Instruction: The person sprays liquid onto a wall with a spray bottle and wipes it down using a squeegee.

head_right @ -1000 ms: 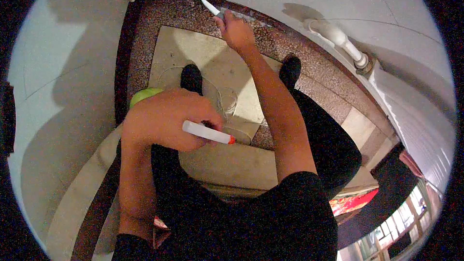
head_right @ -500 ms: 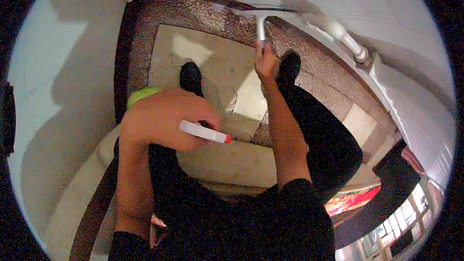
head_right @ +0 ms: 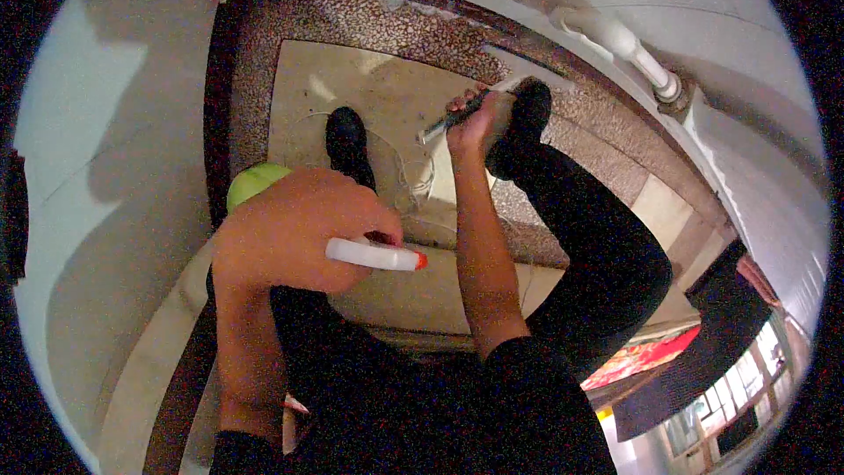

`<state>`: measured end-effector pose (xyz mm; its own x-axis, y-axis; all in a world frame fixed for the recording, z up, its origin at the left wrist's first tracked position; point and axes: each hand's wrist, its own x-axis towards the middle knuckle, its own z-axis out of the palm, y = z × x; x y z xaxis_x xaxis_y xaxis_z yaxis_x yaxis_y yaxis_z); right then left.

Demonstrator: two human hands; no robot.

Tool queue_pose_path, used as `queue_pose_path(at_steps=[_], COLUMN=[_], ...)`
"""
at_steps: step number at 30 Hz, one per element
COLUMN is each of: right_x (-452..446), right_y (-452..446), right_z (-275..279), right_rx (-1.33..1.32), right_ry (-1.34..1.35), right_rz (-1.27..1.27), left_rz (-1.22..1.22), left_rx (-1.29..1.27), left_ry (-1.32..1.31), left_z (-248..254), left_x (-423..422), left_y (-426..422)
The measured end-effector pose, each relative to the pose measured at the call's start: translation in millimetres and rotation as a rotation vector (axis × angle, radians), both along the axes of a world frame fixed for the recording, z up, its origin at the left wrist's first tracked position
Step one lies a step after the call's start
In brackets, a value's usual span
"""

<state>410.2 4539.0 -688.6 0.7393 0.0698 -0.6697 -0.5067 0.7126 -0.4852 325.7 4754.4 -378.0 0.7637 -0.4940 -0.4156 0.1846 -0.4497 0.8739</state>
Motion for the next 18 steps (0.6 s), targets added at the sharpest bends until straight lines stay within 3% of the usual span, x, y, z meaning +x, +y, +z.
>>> queue_pose_path(at_steps=[5, 9, 12, 15, 18], right_x=[51, 91, 101, 104, 87], right_y=[9, 54, 62, 72, 107], right_z=[-22, -41, -56, -57, -40], right_rx=[0.014, -0.276, -0.272, -0.422, -0.29], right_ry=[0.046, 0.142, 0.212, 0.119, 0.144], right_rz=[0.03, 0.002, 0.036, 0.195, 0.162], left_rz=[-0.014, 0.09, 0.124, 0.142, 0.157], left_rx=[0.027, -0.023, -0.014, 0.01, 0.013], left_ry=[0.0, -0.053, -0.05, -0.056, -0.074], left_z=[5, 7, 9, 8, 6], left_x=[-4, -11, -15, -20, -26], left_y=[-3, 0, 5, 10, 9])
